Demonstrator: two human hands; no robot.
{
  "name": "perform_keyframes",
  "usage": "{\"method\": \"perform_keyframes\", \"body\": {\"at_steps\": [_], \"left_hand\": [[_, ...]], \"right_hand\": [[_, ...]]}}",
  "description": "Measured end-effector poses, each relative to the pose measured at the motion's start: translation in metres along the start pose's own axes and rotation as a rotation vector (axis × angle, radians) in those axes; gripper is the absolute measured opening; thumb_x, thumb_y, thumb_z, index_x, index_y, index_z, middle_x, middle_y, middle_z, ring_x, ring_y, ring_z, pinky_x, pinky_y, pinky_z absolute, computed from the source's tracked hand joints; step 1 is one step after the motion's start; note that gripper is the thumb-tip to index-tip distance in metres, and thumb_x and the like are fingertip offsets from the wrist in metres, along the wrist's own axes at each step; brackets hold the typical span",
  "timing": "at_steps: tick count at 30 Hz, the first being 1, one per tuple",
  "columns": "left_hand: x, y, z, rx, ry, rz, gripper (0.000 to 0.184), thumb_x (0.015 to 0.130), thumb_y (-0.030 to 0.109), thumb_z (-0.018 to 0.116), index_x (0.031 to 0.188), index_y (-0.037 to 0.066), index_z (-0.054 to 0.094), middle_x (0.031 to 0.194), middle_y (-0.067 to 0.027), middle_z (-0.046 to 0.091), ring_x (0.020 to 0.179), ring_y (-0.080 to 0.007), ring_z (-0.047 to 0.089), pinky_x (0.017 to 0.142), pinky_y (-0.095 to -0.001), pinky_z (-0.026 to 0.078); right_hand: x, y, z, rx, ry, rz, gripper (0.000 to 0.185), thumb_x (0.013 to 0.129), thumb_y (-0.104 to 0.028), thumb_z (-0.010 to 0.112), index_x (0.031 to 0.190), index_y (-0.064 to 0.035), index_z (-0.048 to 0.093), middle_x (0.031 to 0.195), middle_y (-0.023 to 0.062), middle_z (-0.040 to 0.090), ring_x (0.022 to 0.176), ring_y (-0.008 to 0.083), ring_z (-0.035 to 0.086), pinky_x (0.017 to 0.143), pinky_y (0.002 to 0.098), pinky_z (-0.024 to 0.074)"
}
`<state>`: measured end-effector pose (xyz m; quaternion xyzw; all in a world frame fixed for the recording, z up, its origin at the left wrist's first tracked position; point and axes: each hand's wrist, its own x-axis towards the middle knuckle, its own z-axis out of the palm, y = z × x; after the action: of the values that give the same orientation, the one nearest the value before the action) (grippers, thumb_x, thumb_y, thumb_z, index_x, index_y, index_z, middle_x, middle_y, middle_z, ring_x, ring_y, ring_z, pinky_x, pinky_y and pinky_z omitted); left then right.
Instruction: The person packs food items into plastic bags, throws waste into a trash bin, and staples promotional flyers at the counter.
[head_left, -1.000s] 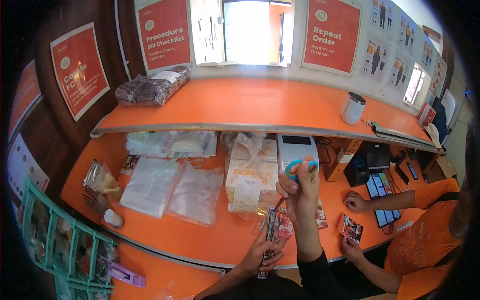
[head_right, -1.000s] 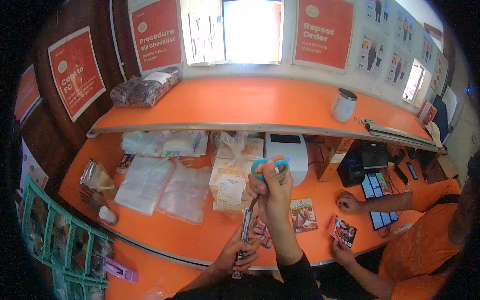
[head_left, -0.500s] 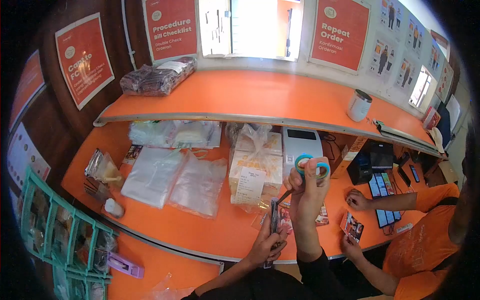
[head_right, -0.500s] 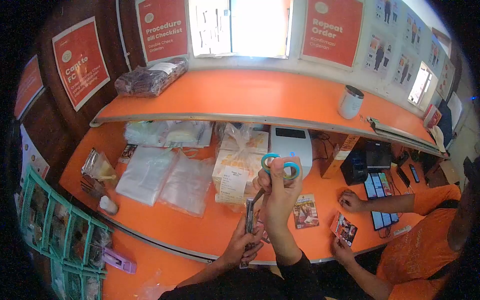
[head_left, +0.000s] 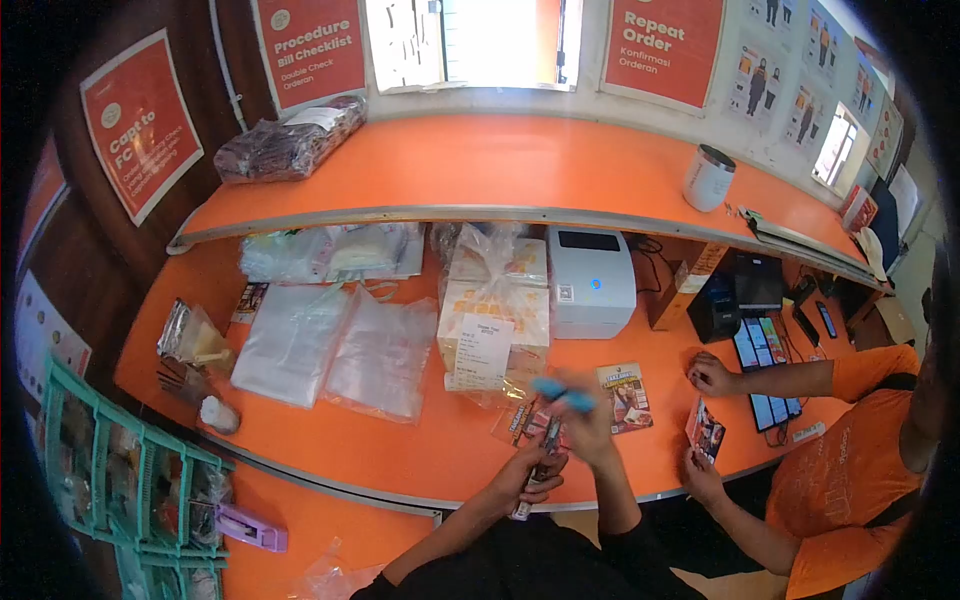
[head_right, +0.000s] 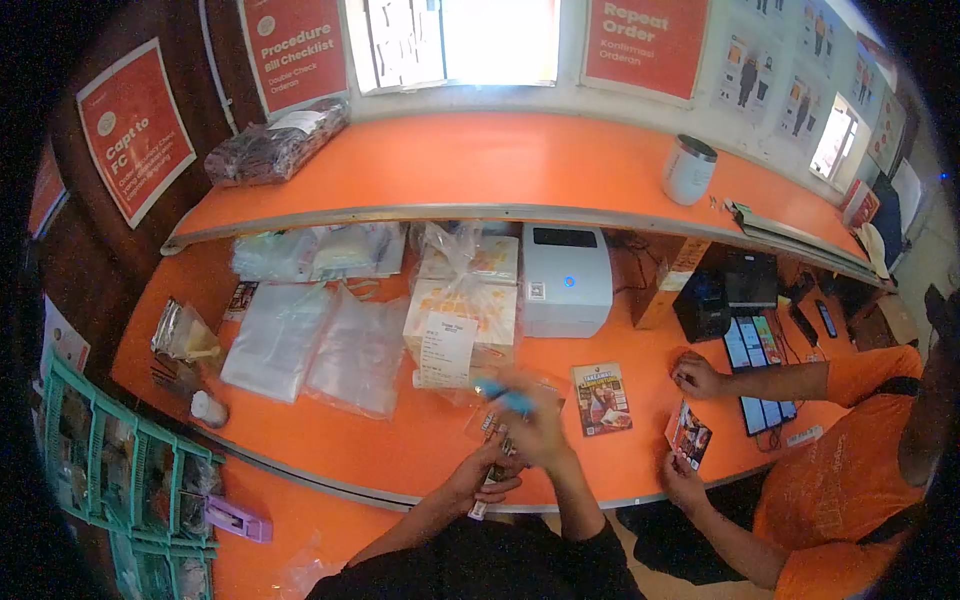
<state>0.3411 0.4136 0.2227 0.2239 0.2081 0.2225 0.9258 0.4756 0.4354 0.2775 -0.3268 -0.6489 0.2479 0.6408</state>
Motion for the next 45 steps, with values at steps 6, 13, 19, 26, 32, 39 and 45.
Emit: {"method": "perform_keyframes", "body": {"at_steps": [6, 13, 19, 26, 32, 39, 45], "left_hand": [[0.007, -0.001, -0.011, -0.087, 0.059, -0.054, 0.005, 0.089, 0.015, 0.043, 0.088, 0.011, 0.04, 0.062, 0.0011, 0.038, 0.037, -0.0045, 0.03, 0.027, -0.017, 0.023], [-0.02, 0.012, 0.004, -0.136, -0.116, 0.11, 0.016, 0.087, 0.015, 0.045, 0.103, 0.015, 0.039, 0.065, -0.0007, 0.033, 0.037, -0.0052, 0.026, 0.026, -0.017, 0.022], [-0.043, 0.025, 0.039, -0.08, -0.194, 0.108, 0.023, 0.085, 0.013, 0.046, 0.105, 0.015, 0.036, 0.066, -0.0022, 0.033, 0.037, -0.0049, 0.026, 0.026, -0.0171, 0.022], [-0.055, 0.026, 0.053, -0.011, -0.202, 0.118, 0.03, 0.083, 0.01, 0.05, 0.107, 0.016, 0.033, 0.066, -0.0031, 0.033, 0.036, -0.0051, 0.026, 0.028, -0.0172, 0.025], [-0.052, 0.021, 0.046, -0.008, -0.257, 0.127, 0.047, 0.085, 0.005, 0.045, 0.125, 0.019, 0.025, 0.074, -0.0043, 0.035, 0.039, -0.006, 0.029, 0.028, -0.0161, 0.027], [-0.053, 0.026, 0.049, 0.008, -0.23, 0.168, 0.057, 0.087, 0.008, 0.049, 0.133, 0.02, 0.018, 0.077, -0.0048, 0.035, 0.042, -0.0065, 0.031, 0.031, -0.0162, 0.028], [-0.049, 0.029, 0.059, 0.125, -0.119, 0.244, 0.063, 0.087, 0.005, 0.046, 0.138, 0.021, 0.011, 0.086, -0.0055, 0.04, 0.044, -0.0063, 0.032, 0.033, -0.0168, 0.029]], "right_hand": [[-0.003, -0.002, 0.003, -0.095, -0.012, -0.275, 0.024, 0.091, -0.023, 0.059, 0.102, -0.0024, 0.051, 0.089, 0.0105, 0.057, 0.073, 0.0193, 0.057, 0.062, 0.0334, 0.045], [0.022, 0.018, -0.053, 0.219, 0.532, 0.123, 0.024, 0.099, -0.029, 0.045, 0.101, -0.0059, 0.051, 0.084, 0.0038, 0.053, 0.075, 0.0094, 0.051, 0.069, 0.0272, 0.0449], [-0.001, 0.135, -0.085, -0.108, 0.269, 0.659, 0.031, 0.097, -0.033, 0.047, 0.103, -0.0039, 0.055, 0.079, 0.0065, 0.057, 0.068, 0.0106, 0.056, 0.06, 0.026, 0.048], [-0.015, 0.194, -0.097, -0.812, 0.02, 0.762, 0.029, 0.091, -0.028, 0.056, 0.107, -0.0037, 0.053, 0.083, 0.0168, 0.065, 0.077, 0.0243, 0.065, 0.065, 0.0372, 0.0511], [-0.012, 0.16, -0.082, -1.044, 0.146, 0.517, 0.032, 0.083, -0.02, 0.063, 0.11, -0.0056, 0.054, 0.09, 0.0158, 0.064, 0.085, 0.0324, 0.063, 0.072, 0.0409, 0.0489], [0.009, -0.041, -0.035, -0.04, 0.087, 0.241, 0.013, 0.083, -0.004, 0.062, 0.095, 0.0008, 0.06, 0.084, 0.0068, 0.061, 0.072, 0.013, 0.057, 0.06, 0.024, 0.0431], [0.009, -0.067, -0.01, -0.432, -0.123, 0.044, 0.021, 0.076, 0.001, 0.065, 0.097, 0.0003, 0.062, 0.094, 0.0129, 0.061, 0.076, 0.0221, 0.062, 0.064, 0.0292, 0.0502]]}}
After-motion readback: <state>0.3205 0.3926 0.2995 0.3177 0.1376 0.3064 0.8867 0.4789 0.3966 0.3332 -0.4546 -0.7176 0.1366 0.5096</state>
